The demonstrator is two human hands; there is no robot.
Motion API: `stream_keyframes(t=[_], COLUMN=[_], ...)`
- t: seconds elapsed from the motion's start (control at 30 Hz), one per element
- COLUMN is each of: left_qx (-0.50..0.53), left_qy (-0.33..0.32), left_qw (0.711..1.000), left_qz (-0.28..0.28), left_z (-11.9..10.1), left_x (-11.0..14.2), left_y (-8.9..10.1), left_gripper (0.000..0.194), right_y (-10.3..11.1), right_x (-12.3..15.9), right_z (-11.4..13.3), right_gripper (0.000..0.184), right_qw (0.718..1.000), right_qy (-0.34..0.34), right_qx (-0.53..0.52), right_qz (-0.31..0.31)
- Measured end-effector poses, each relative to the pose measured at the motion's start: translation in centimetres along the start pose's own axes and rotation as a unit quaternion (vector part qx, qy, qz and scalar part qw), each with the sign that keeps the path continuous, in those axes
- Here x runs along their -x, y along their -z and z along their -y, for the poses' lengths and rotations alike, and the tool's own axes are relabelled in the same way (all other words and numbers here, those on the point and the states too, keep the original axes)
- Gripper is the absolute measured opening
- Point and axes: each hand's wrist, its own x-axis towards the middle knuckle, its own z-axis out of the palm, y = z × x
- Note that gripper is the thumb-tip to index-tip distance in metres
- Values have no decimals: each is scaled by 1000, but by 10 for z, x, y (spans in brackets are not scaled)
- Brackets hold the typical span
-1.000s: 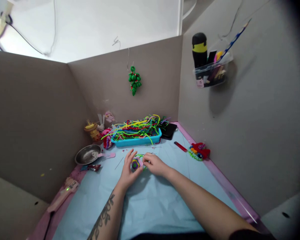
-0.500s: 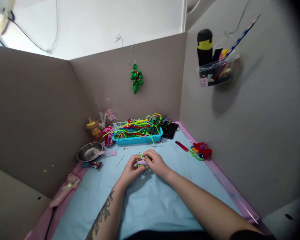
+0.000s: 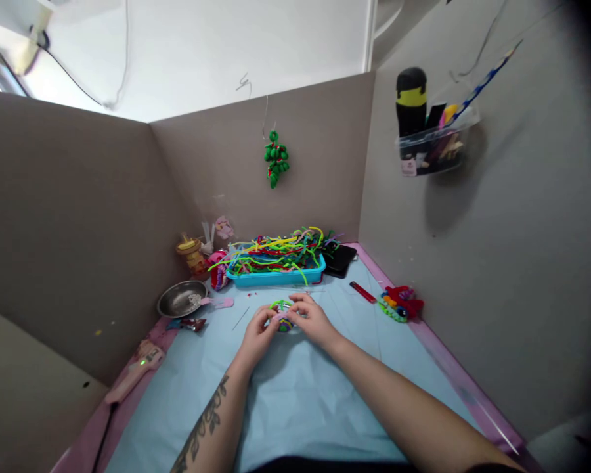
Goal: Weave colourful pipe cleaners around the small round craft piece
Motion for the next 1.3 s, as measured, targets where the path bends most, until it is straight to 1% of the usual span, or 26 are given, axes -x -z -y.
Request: stream_keyframes(t=[0.2,0.3,0.43,0.87,1.07,1.2,1.3], left_qx=[-14,-18,-33,-111,-123,-146,-180], left_qy=[9,10,5,-57,-66,-72,-82], left_qw=[1000,1000,999,992,989,984,977], left_qz=[13,7,-5,-14,-47,-66,-79], left_z=[-2,-7,-11,-9,-3,1,2], left_x=[2,4,6,7,7,7,7], left_y=[-1,-3,-5,-8,-9,-10,-12], left_gripper=[26,25,24,14,9,18,17], right_y=[2,2,2,-1,-5,-7,-8], right_x=[-1,-1,-1,1,2,2,2], right_z=[-3,-4,-5,4,2,-3,-4], right_gripper=[13,16,18,21,23,15,10], right_qw=[998,996,996,989,985,992,997], right_qy=[-37,-53,-67,-100,-100,-84,-68], right_qx=[-42,-55,-60,-109,-134,-99,-45], right_qz=[24,33,27,14,32,-1,-14])
